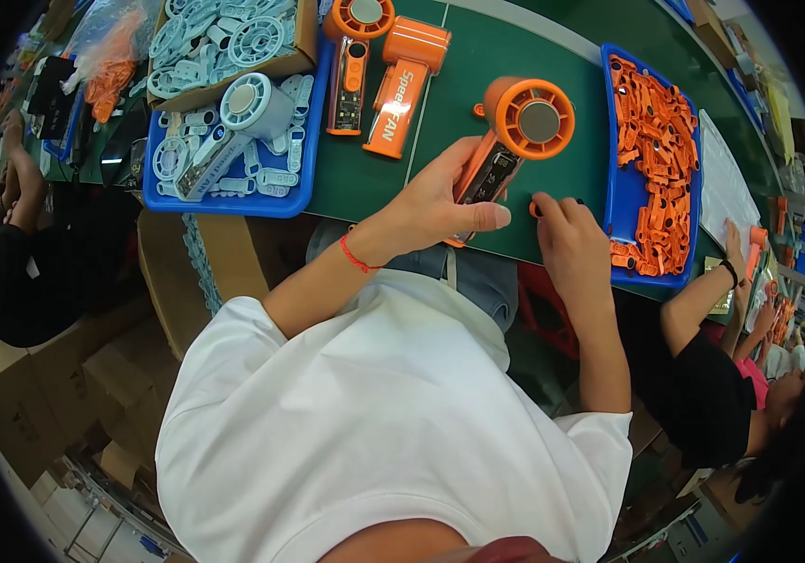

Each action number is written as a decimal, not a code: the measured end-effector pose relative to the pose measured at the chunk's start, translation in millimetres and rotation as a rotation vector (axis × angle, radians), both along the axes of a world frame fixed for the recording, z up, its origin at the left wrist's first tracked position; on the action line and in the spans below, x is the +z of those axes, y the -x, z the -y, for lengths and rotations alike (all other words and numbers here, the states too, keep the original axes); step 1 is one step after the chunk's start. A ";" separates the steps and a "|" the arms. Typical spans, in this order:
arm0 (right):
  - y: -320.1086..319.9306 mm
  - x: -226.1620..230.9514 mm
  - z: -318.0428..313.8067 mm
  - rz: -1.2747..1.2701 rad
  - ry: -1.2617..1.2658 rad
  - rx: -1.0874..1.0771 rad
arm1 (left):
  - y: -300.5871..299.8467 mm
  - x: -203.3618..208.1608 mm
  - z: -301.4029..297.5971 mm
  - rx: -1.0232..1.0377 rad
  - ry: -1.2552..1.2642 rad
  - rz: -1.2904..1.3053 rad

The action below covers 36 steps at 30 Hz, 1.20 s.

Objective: Assembling orange plastic components into a device body on a factory production line.

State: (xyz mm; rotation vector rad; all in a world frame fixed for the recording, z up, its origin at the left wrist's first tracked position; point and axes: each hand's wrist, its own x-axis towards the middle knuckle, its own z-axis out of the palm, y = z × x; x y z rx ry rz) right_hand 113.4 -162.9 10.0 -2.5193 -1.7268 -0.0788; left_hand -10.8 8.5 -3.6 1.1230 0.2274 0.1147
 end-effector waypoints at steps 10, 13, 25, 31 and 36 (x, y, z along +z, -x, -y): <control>29.9 29.3 -32.6 -1.422 -0.702 -0.354 | 7.0 -5.3 5.1 0.063 -0.089 0.062; 30.8 28.8 -38.4 -1.394 -0.762 -0.402 | 4.8 -9.7 6.3 0.139 -0.243 0.092; 35.5 15.7 -42.9 -1.346 -0.811 -0.481 | 1.3 -11.2 14.1 0.301 -0.747 0.081; 30.7 23.6 -44.8 -1.334 -0.729 -0.483 | 0.5 -13.0 17.6 0.362 -0.784 0.064; 31.9 21.7 -47.9 -1.278 -0.714 -0.507 | 1.5 -8.8 19.2 0.381 -0.793 0.038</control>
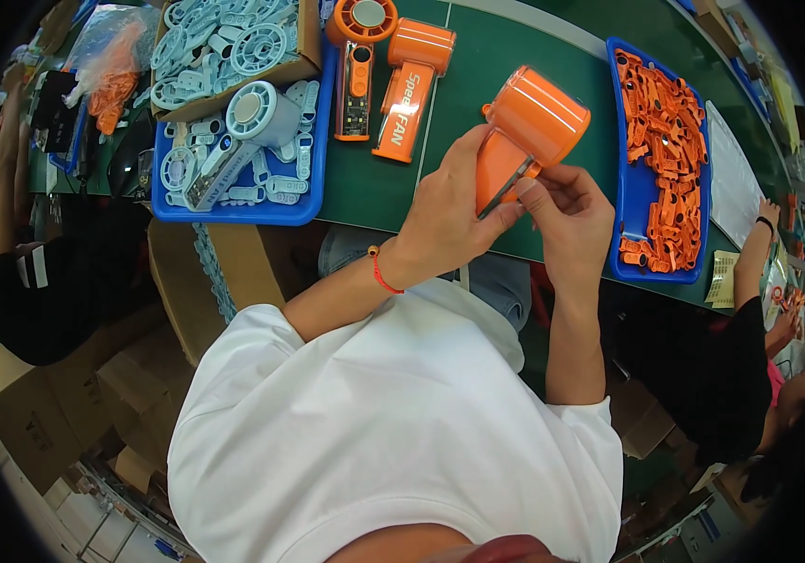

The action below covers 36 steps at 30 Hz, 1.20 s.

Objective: Assembling orange plastic components into a device body on a factory production line.

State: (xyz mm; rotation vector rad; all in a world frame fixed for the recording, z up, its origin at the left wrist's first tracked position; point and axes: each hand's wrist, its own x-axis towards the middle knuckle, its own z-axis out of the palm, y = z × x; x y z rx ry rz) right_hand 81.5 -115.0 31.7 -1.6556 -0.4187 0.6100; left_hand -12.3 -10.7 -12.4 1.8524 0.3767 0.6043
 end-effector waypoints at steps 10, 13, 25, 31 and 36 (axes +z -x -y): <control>-14.0 -3.3 0.1 -0.075 0.148 0.138 | -2.3 2.0 -11.0 -0.109 0.025 -0.110; -9.6 -3.3 2.1 -0.013 0.156 0.143 | -0.7 6.8 -13.5 -0.132 0.085 -0.063; -20.3 -42.7 5.9 -0.186 -0.368 0.355 | 5.3 13.4 2.3 -0.191 0.168 -0.024; -18.0 -56.1 18.3 -0.112 -0.328 0.153 | -2.4 11.8 3.9 -0.230 0.275 0.022; -20.6 -41.7 12.5 -0.309 -0.308 0.164 | 1.8 13.0 -10.5 -0.218 0.310 0.076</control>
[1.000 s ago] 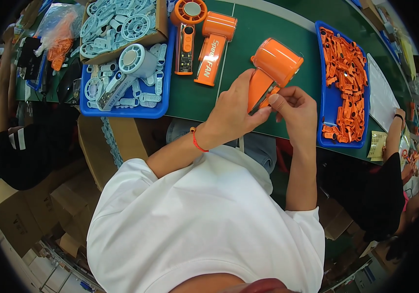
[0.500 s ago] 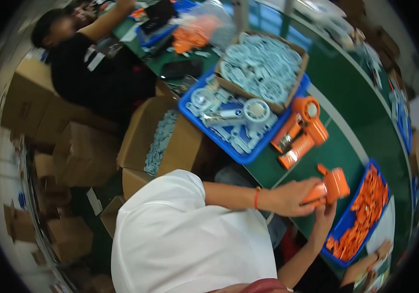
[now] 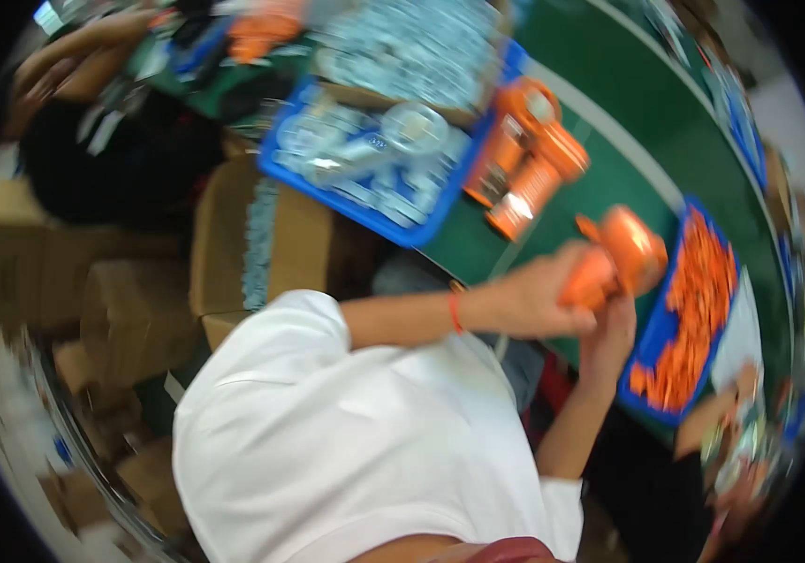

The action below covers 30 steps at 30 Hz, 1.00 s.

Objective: Assembling orange plastic components into a device body on a factory production line.

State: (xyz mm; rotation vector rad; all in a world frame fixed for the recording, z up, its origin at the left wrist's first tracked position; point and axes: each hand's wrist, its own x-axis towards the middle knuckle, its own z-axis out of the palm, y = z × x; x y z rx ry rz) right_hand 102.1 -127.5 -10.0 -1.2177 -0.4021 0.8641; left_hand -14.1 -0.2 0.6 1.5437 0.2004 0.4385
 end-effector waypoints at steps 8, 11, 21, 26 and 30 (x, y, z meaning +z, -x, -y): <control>14.6 12.3 -20.4 -0.131 -0.157 0.070 | -1.9 0.2 6.6 -0.004 -0.019 -0.150; 16.4 12.2 -24.0 0.096 0.021 0.023 | -4.4 -8.5 15.7 0.011 -0.273 -0.024; -19.8 -12.5 -5.2 0.718 -0.225 -0.248 | 10.0 -36.6 5.5 0.125 -0.387 0.031; -6.8 -30.3 7.4 0.578 0.116 -0.054 | 11.2 -31.3 16.1 0.074 -0.536 0.239; 4.8 3.2 -8.4 1.209 0.540 0.063 | 15.1 1.7 33.7 0.107 -0.897 0.675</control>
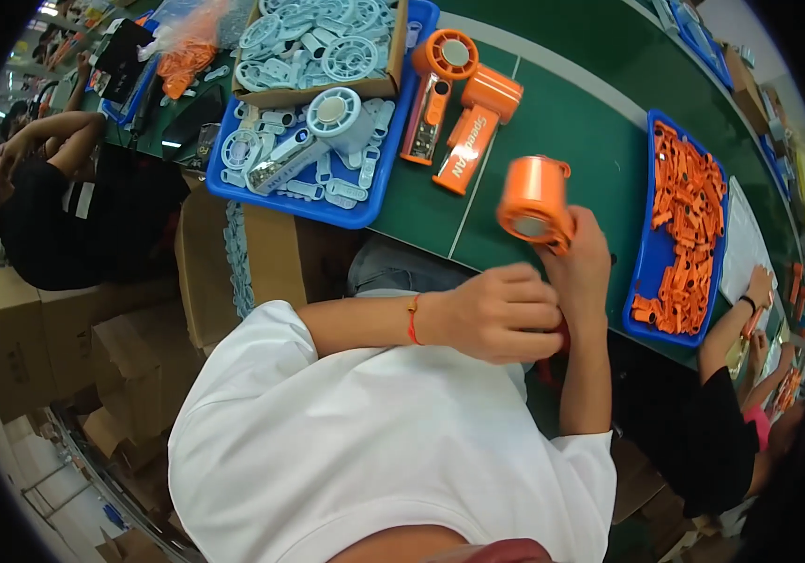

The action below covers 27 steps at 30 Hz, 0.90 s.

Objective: Assembling orange plastic components into a device body on a factory production line.

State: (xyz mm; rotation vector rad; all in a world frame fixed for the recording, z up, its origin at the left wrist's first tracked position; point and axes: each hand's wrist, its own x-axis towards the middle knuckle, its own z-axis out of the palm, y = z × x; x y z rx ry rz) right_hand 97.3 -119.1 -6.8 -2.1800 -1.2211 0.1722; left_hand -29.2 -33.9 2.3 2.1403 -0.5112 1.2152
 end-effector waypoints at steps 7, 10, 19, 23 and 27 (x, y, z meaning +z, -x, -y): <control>-15.3 13.8 25.5 -0.034 0.135 0.186 | -14.2 -14.7 -31.5 0.370 -0.139 -0.550; -18.8 3.8 37.2 -0.274 0.058 0.173 | -17.5 -12.8 -26.9 0.533 -0.359 -0.537; -17.6 -20.1 40.0 0.094 -0.113 0.235 | -23.8 -18.3 -23.6 0.498 -0.356 -0.514; -17.6 -14.6 38.7 0.095 -0.117 0.237 | -25.6 -18.8 -26.0 0.522 -0.360 -0.463; -15.5 -14.9 35.8 0.140 -0.121 0.266 | -19.9 -12.8 -24.4 0.551 -0.421 -0.454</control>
